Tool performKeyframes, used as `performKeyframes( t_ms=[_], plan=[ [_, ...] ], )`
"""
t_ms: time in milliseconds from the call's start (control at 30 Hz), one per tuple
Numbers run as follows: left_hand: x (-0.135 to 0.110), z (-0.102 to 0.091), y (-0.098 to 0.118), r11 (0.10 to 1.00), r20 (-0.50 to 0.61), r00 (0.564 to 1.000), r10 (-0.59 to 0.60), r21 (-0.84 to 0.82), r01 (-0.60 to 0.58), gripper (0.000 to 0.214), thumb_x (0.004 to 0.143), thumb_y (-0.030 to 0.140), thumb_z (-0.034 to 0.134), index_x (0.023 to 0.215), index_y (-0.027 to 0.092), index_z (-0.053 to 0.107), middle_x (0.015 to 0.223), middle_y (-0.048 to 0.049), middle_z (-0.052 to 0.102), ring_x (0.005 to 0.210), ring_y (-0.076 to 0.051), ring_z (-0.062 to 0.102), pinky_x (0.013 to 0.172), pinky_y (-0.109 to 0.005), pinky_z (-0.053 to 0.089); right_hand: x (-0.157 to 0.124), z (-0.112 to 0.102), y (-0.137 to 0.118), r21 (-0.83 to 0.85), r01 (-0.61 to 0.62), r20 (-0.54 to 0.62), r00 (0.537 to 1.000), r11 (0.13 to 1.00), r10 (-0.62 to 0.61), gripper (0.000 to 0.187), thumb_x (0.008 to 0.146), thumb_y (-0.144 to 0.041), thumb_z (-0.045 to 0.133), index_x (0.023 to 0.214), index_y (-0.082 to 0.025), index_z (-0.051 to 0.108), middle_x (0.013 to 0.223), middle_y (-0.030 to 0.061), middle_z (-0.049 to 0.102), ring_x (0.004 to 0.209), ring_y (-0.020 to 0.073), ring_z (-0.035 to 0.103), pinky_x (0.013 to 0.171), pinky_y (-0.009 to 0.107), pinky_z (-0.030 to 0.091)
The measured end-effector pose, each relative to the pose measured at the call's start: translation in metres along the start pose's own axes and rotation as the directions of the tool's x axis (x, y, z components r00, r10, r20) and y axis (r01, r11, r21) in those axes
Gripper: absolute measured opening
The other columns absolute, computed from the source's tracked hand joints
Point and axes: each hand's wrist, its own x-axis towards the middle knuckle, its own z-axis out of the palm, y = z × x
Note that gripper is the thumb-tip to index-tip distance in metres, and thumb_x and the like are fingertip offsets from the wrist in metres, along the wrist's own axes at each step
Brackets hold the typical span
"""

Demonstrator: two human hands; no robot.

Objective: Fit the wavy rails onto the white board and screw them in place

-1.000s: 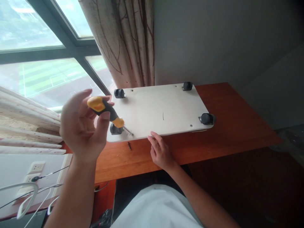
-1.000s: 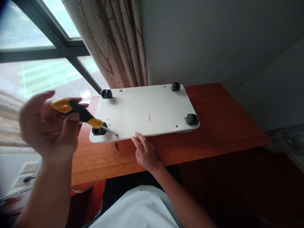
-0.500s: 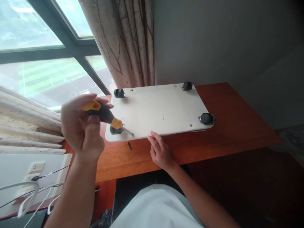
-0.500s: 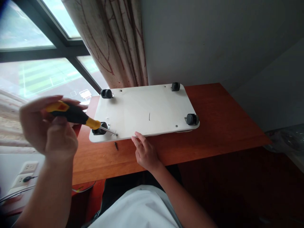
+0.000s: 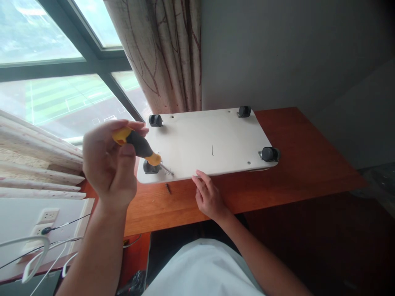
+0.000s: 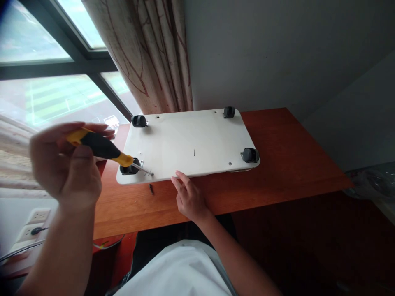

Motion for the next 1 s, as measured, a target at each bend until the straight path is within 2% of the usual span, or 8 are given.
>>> performKeyframes(
  t_ms=[167, 300, 400, 467, 600, 700, 867, 1000],
  plan=[
    [0.001, -0.003, -0.002, 0.98, -0.001, 0.986, 0.17, 0.104, -0.169, 0.063, 0.059, 0.022, 0.094, 0.118, 0.026, 0.072, 0.107, -0.004, 0.065, 0.086, -0.018, 0.065, 0.074, -0.033, 0.059, 0.001, -0.001, 0.0, 0.003, 0.001, -0.004, 1.0, 1.0, -0.001, 0.077, 0.089, 0.0, 0.046, 0.16, -0.024, 0.025, 0.15, 0.0157, 0.045, 0.128, 0.0192, 0.06, 0.102, 0.034, 0.057],
    [0.001, 0.002, 0.006, 0.999, 0.063, 0.998, 0.015, 0.031, -0.017, 0.046, 0.08, 0.026, 0.079, 0.125, 0.024, 0.068, 0.105, -0.007, 0.071, 0.092, -0.023, 0.07, 0.08, -0.04, 0.06, 0.001, -0.001, 0.0, -0.002, 0.0, 0.005, 1.0, 1.0, 0.0, 0.077, 0.09, 0.0, 0.046, 0.16, -0.024, 0.024, 0.15, 0.0161, 0.045, 0.126, 0.0186, 0.06, 0.101, 0.033, 0.058],
    [-0.001, 0.007, 0.006, 0.998, 0.1, 0.995, -0.01, -0.067, 0.016, 0.045, 0.089, 0.038, 0.071, 0.131, 0.025, 0.061, 0.108, -0.0092, 0.071, 0.095, -0.026, 0.07, 0.081, -0.044, 0.06, 0.002, -0.002, 0.0, -0.015, 0.002, 0.004, 1.0, 1.0, -0.002, 0.077, 0.09, 0.0, 0.045, 0.16, -0.024, 0.024, 0.15, 0.0161, 0.045, 0.126, 0.0187, 0.06, 0.101, 0.033, 0.058],
    [-0.001, 0.006, 0.002, 0.998, 0.091, 0.994, 0.052, -0.044, -0.048, 0.052, 0.082, 0.037, 0.079, 0.13, 0.028, 0.062, 0.112, -0.0079, 0.067, 0.098, -0.025, 0.067, 0.082, -0.043, 0.059, 0.002, -0.002, 0.0, -0.02, 0.004, 0.009, 1.0, 1.0, -0.003, 0.076, 0.09, -0.001, 0.044, 0.16, -0.023, 0.023, 0.15, 0.0162, 0.045, 0.129, 0.0194, 0.058, 0.102, 0.033, 0.057],
    [0.002, -0.002, -0.002, 0.981, 0.056, 0.986, 0.158, 0.101, -0.163, 0.064, 0.059, 0.016, 0.093, 0.118, 0.027, 0.072, 0.107, -0.0044, 0.062, 0.09, -0.018, 0.062, 0.077, -0.032, 0.058, 0.002, -0.002, 0.0, -0.019, 0.002, 0.015, 1.0, 1.0, -0.002, 0.076, 0.09, -0.001, 0.045, 0.16, -0.024, 0.023, 0.15, 0.016, 0.045, 0.134, 0.0202, 0.055, 0.101, 0.033, 0.058],
    [0.003, -0.004, 0.002, 0.994, 0.089, 0.994, 0.065, 0.079, -0.072, 0.06, 0.068, 0.013, 0.085, 0.124, 0.027, 0.069, 0.106, -0.0051, 0.066, 0.089, -0.018, 0.066, 0.083, -0.037, 0.06, 0.002, -0.003, 0.0, -0.012, -0.001, 0.017, 1.0, 1.0, 0.001, 0.076, 0.09, 0.0, 0.046, 0.159, -0.024, 0.024, 0.15, 0.0157, 0.045, 0.133, 0.0193, 0.056, 0.102, 0.032, 0.057],
    [0.0, 0.003, 0.007, 0.999, 0.126, 0.991, -0.034, -0.007, 0.035, 0.052, 0.085, 0.028, 0.076, 0.134, 0.03, 0.059, 0.117, -0.0078, 0.07, 0.103, -0.026, 0.069, 0.093, -0.05, 0.059, 0.001, -0.003, 0.0, -0.005, -0.003, 0.014, 1.0, 1.0, 0.003, 0.078, 0.088, 0.001, 0.047, 0.159, -0.023, 0.025, 0.15, 0.015, 0.045, 0.131, 0.0174, 0.056, 0.105, 0.03, 0.055],
    [0.001, 0.002, 0.002, 0.999, 0.056, 0.998, 0.03, 0.033, -0.031, 0.07, 0.063, 0.022, 0.093, 0.126, 0.032, 0.066, 0.116, -0.003, 0.065, 0.103, -0.022, 0.066, 0.084, -0.037, 0.061, 0.001, -0.002, 0.0, -0.014, -0.001, 0.012, 1.0, 1.0, 0.001, 0.078, 0.089, 0.001, 0.046, 0.16, -0.024, 0.024, 0.15, 0.0152, 0.045, 0.135, 0.0191, 0.053, 0.105, 0.032, 0.055]
  ],
)
